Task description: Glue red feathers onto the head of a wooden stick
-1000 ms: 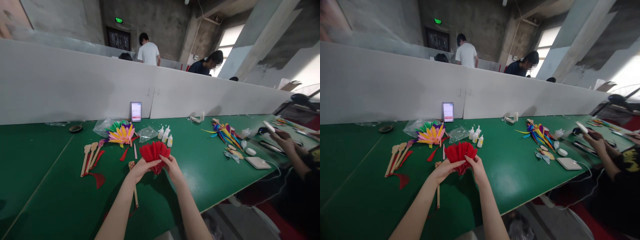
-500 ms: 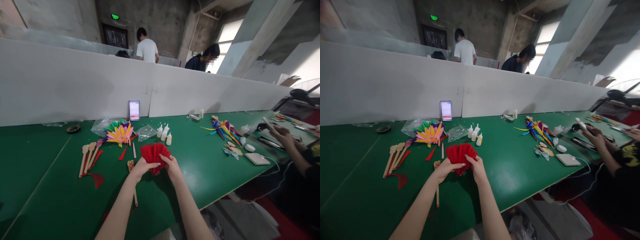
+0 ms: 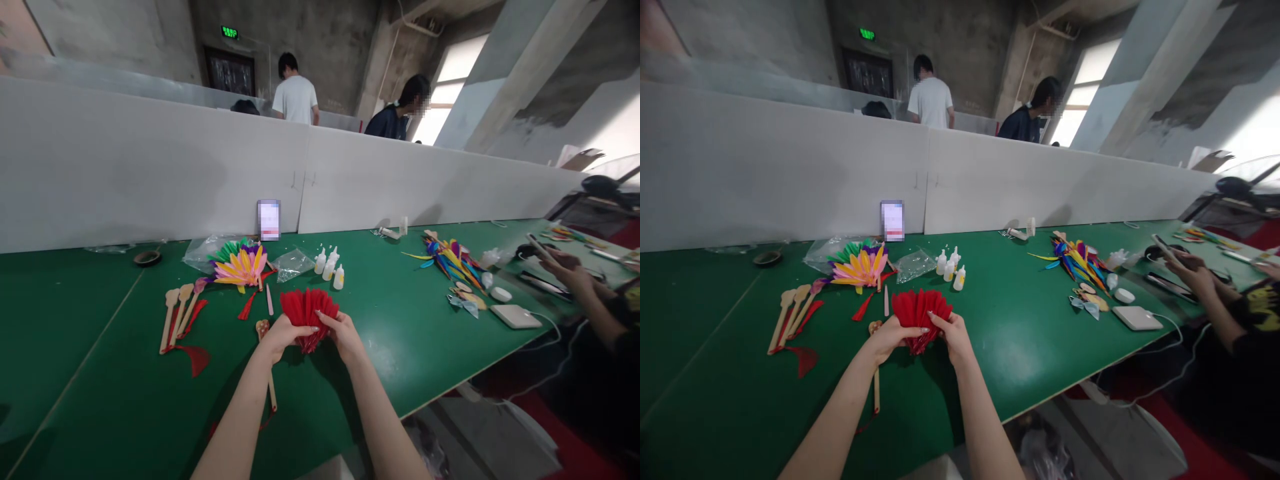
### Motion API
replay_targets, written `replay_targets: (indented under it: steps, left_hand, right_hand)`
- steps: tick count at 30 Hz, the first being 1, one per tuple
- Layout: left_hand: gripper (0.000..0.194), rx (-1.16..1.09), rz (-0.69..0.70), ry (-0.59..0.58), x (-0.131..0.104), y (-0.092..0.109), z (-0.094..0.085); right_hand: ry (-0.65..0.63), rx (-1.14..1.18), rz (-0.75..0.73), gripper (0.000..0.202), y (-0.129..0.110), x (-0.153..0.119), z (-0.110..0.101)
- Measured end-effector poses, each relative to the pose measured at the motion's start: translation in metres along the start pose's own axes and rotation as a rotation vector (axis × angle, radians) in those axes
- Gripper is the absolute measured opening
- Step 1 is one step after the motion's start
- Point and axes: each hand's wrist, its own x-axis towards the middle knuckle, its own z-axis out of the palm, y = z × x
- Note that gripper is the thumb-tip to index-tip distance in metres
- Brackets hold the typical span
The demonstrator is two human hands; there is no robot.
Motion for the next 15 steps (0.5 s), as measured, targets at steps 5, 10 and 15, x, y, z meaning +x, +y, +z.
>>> replay_targets:
  steps: [5,10,15]
  left_hand:
    - [0.046,-0.004,-0.002,-0.006,-0.001,0.0012,0.002]
    - [0.041,0.013,0.002,0.015,-0.0003,-0.0001,0.0011]
    - [0.043,0.016,-0.01,0.017,-0.0003,0.0001,0.0006]
  right_hand:
    - [0.007,-0.009,0.018,0.034,0.0015,0.0006,-0.0003]
    - [0.0,-0.009,0.036,0.033,0.0016,-0.0003,-0.0001]
    - [-0.001,-0.003,0.045,0.034,0.0027,0.0002,0.0002]
